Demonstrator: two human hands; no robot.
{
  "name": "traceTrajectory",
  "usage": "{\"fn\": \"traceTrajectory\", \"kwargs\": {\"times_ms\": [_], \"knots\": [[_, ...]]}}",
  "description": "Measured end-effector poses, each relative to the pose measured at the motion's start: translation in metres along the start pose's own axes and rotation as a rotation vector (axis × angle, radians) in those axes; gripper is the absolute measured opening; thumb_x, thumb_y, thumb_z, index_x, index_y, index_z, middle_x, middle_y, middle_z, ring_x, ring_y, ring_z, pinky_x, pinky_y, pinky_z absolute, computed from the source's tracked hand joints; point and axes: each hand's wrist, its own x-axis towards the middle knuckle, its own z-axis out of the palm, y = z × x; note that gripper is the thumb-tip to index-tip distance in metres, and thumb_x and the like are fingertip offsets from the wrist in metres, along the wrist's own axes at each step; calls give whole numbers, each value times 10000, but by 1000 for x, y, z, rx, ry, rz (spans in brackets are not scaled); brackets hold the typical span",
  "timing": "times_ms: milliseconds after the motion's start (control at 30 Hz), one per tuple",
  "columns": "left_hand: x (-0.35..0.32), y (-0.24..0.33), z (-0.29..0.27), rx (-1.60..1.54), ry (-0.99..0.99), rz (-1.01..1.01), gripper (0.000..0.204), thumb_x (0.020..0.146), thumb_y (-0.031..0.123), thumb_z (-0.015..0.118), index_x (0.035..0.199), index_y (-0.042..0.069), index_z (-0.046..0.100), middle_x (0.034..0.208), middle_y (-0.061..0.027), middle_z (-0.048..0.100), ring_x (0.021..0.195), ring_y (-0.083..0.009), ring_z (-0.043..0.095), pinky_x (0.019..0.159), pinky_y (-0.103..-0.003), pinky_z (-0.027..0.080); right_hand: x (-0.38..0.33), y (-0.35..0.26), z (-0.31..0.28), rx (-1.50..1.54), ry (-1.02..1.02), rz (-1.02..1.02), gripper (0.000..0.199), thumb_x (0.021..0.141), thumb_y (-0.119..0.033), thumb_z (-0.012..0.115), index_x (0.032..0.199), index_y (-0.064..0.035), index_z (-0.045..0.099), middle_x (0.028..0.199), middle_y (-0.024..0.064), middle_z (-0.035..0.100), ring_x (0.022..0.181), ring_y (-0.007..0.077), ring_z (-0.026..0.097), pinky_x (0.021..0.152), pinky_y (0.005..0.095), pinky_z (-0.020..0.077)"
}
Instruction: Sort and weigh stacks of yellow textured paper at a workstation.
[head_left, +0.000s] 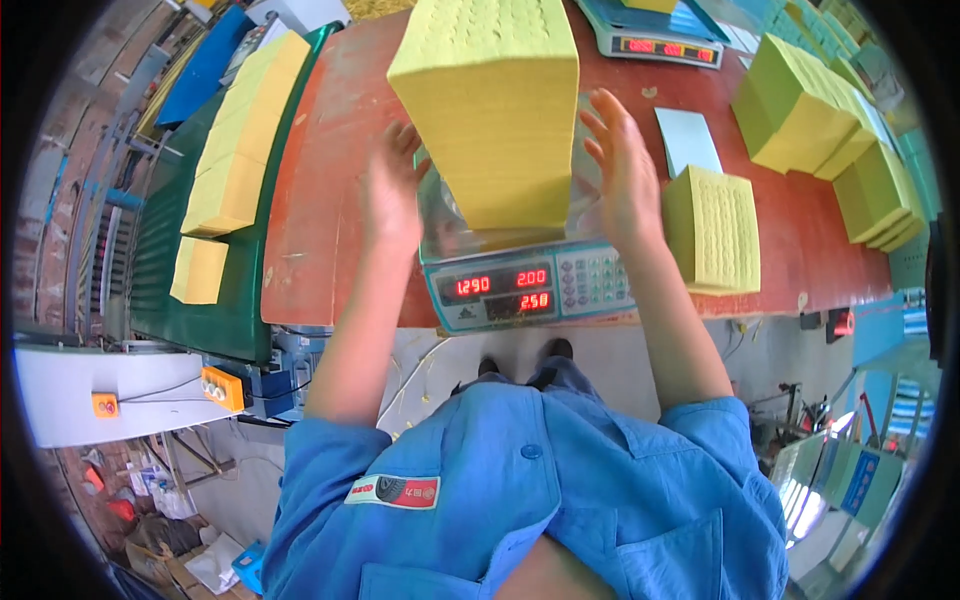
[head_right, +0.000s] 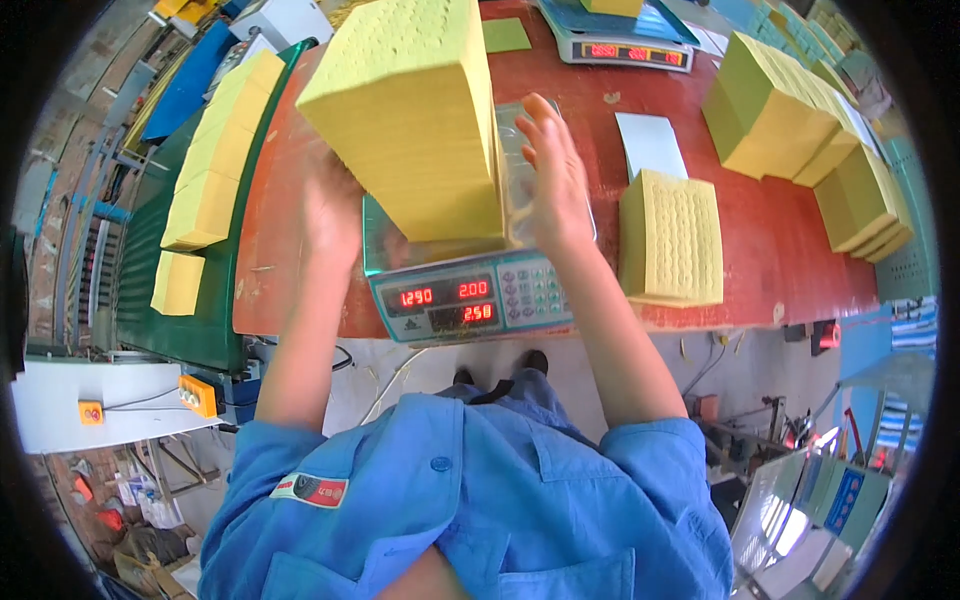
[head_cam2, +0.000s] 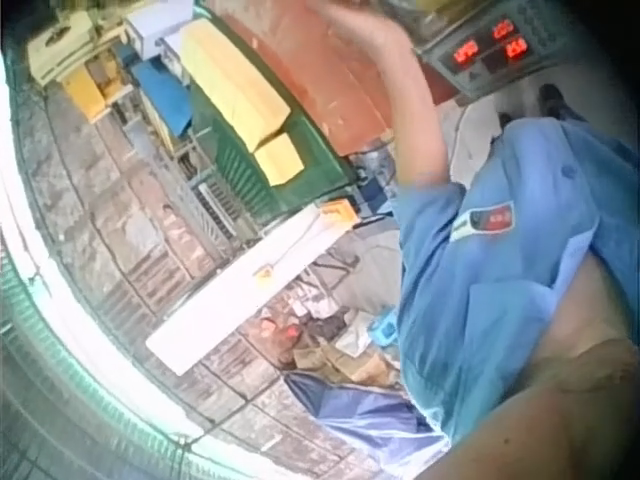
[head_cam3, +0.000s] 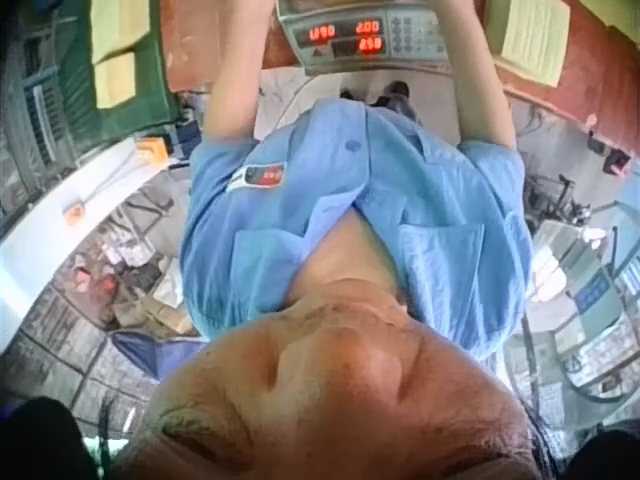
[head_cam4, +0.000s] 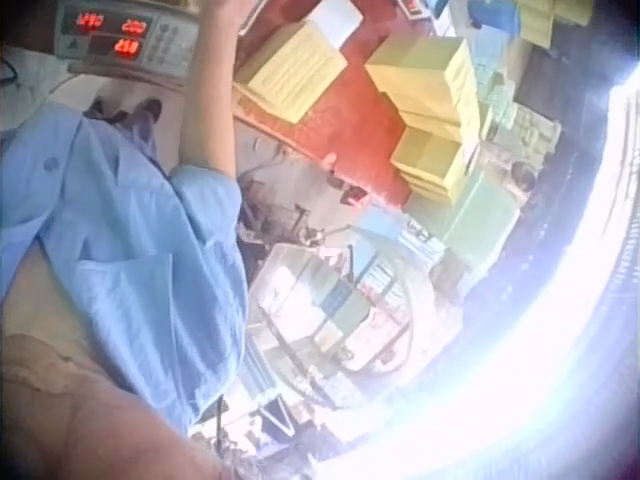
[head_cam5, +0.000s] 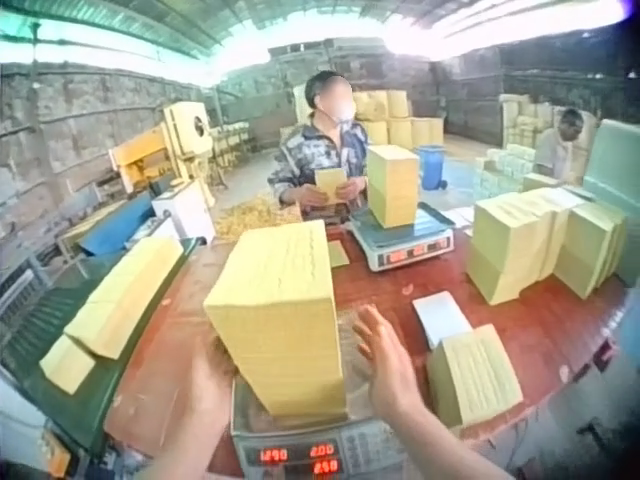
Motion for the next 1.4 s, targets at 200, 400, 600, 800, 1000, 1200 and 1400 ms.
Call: {"fn": "traceTrajectory", "kwargs": {"times_ms": [200, 400, 600, 800, 1000, 1200, 1400], "knots": [[-127, 22, -130, 174, 292, -154, 304, 990, 300, 519, 998, 15, 625, 935, -123, 678, 906, -241, 665, 816, -361, 516, -148, -13, -56, 94, 8, 176, 445, 1043, -305, 399, 1305, 30, 530, 1186, 161, 621, 1028, 237, 628, 898, 362, 487], [-199, 31, -200, 194, 366, -349, 277, 977, 295, 536, 946, 29, 611, 878, -105, 665, 826, -200, 636, 745, -321, 484, -251, 25, -25, 240, 274, 370, 350, 1043, -235, 416, 1161, 27, 615, 969, 117, 681, 863, 199, 659, 774, 326, 525], [-172, 50, -197, 196, 219, -330, 262, 976, 280, 538, 946, 36, 627, 900, -103, 673, 837, -191, 641, 764, -321, 486, -273, 28, 17, 307, 251, 359, 288, 1032, -172, 442, 1157, 13, 623, 969, 102, 680, 855, 179, 654, 783, 307, 524], [-183, 48, -202, 176, 190, -378, 257, 972, 273, 544, 961, 32, 633, 916, -106, 677, 854, -195, 644, 773, -326, 494, -282, 29, 21, 300, 264, 334, 259, 1013, -146, 476, 1154, 13, 624, 960, 88, 673, 853, 171, 648, 789, 301, 520], [-190, 42, -212, 142, 268, -457, 252, 964, 266, 551, 983, 26, 626, 947, -115, 673, 882, -196, 636, 771, -322, 493, -281, 37, 29, 329, 252, 422, 229, 995, -124, 511, 1134, 11, 632, 958, 84, 672, 850, 166, 645, 779, 292, 516], [-176, 42, -162, 169, 205, -426, 230, 966, 248, 547, 975, 32, 624, 933, -106, 672, 877, -197, 635, 754, -310, 486, -264, 40, 18, 302, 216, 430, 220, 993, -126, 517, 1129, -5, 640, 943, 83, 680, 839, 159, 648, 770, 294, 516], [-178, 34, -41, 448, -439, -411, 189, 975, 142, 527, 1001, -4, 645, 930, -98, 673, 867, -163, 638, 769, -285, 498, -244, 33, -7, 332, 84, 505, 212, 993, -134, 517, 1122, -13, 635, 939, 60, 679, 847, 144, 645, 768, 287, 508]]}}
